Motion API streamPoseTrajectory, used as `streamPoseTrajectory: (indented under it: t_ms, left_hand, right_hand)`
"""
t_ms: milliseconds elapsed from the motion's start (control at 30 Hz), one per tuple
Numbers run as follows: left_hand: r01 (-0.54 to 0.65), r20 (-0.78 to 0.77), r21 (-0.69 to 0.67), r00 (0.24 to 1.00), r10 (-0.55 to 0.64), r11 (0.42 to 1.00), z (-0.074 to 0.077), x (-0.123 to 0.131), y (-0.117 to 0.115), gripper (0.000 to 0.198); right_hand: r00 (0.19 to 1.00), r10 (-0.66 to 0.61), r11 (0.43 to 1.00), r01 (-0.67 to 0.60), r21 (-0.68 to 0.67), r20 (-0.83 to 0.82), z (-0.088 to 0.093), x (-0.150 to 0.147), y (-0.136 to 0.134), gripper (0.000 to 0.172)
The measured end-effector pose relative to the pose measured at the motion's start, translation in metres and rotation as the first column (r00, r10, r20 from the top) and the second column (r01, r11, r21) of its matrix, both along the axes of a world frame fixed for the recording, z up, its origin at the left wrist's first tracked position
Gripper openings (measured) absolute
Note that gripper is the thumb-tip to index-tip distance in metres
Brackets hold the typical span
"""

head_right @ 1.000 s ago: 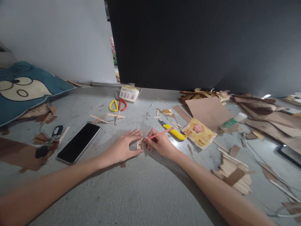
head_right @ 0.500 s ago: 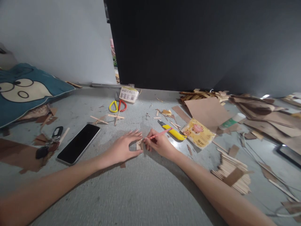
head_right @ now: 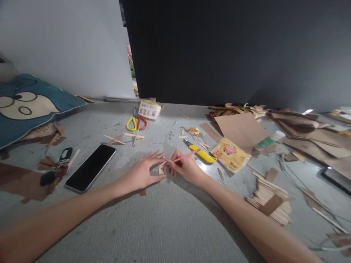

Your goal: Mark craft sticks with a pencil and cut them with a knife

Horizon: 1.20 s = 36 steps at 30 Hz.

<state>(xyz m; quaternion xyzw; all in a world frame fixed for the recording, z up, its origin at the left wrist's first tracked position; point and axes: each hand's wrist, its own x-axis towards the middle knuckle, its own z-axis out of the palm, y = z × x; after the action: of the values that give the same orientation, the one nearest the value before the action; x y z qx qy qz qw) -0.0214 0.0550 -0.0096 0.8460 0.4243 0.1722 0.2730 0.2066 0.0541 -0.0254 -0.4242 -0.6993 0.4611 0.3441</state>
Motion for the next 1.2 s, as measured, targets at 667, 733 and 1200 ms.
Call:
streamPoseTrajectory:
  t_ms: [667, 733, 1200]
  left_hand:
    - [-0.007, 0.010, -0.016, 1.000, 0.007, 1.000, -0.0001, -0.0002, 0.0002, 0.058]
    - [-0.006, 0.018, -0.015, 1.000, 0.006, 1.000, -0.0013, -0.0006, 0.0005, 0.059]
    - [-0.003, 0.002, -0.007, 1.000, 0.003, 1.000, -0.0012, -0.0006, 0.0007, 0.058]
  right_hand:
    - [1.000, -0.008, 1.000, 0.008, 0.009, -0.006, -0.0014, 0.0002, -0.0002, 0.050]
    - [1.000, 0.001, 1.000, -0.001, 0.011, 0.000, -0.0022, 0.0001, 0.0001, 0.049]
    - [1.000, -0.003, 1.000, 0.003, 0.003, -0.021, -0.0041, 0.0015, 0.0003, 0.047]
